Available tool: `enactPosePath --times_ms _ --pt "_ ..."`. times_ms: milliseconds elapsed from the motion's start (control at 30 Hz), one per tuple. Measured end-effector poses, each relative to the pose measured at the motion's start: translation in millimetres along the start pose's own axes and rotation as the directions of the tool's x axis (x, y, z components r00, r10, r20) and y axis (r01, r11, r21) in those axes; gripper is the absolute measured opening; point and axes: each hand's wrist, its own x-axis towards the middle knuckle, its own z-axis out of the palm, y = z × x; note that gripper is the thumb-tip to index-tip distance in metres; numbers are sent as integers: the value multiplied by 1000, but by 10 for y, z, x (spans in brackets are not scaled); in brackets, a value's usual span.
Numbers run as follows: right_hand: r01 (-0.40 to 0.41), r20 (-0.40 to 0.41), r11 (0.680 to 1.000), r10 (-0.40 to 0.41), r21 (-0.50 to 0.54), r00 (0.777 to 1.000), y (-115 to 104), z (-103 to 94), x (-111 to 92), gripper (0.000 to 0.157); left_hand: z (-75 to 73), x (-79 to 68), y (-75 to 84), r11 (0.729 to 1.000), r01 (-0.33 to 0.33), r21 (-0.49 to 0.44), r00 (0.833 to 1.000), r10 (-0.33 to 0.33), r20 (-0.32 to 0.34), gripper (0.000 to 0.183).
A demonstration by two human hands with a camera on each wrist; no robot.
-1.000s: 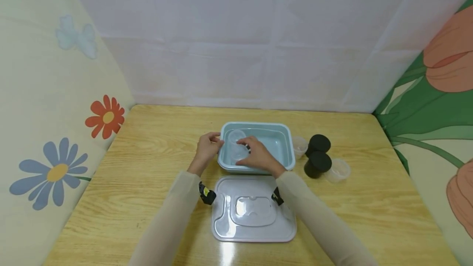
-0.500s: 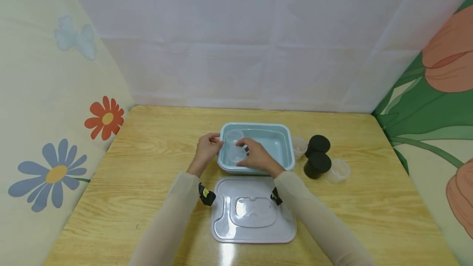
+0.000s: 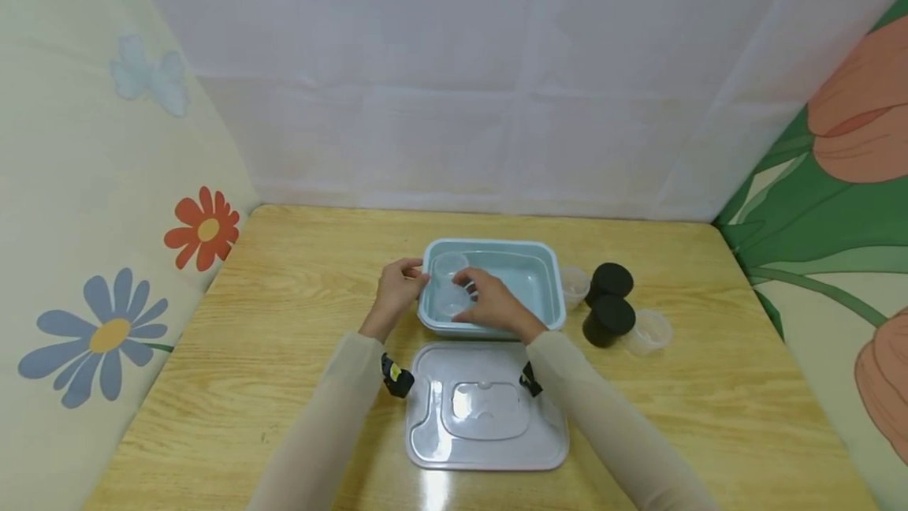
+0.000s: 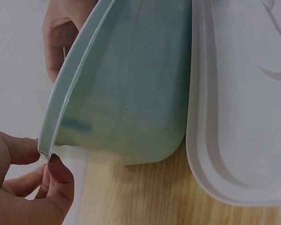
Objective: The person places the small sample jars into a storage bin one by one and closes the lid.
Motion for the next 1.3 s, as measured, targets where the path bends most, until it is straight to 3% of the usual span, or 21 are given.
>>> enactPosePath --times_ms 333,767,1300 --pt "23 -9 999 -24 -37 1000 -3 -33 -60 57 33 -27 -9 1000 -24 -3 1000 24 2 37" --pt "43 -53 999 -43 -3 998 3 -169 -151 61 37 -7 -14 1000 -31 4 1000 31 -7 37" --pt "63 -175 998 -61 10 983 136 -398 -370 57 28 -42 -40 998 -40 44 999 41 -31 37"
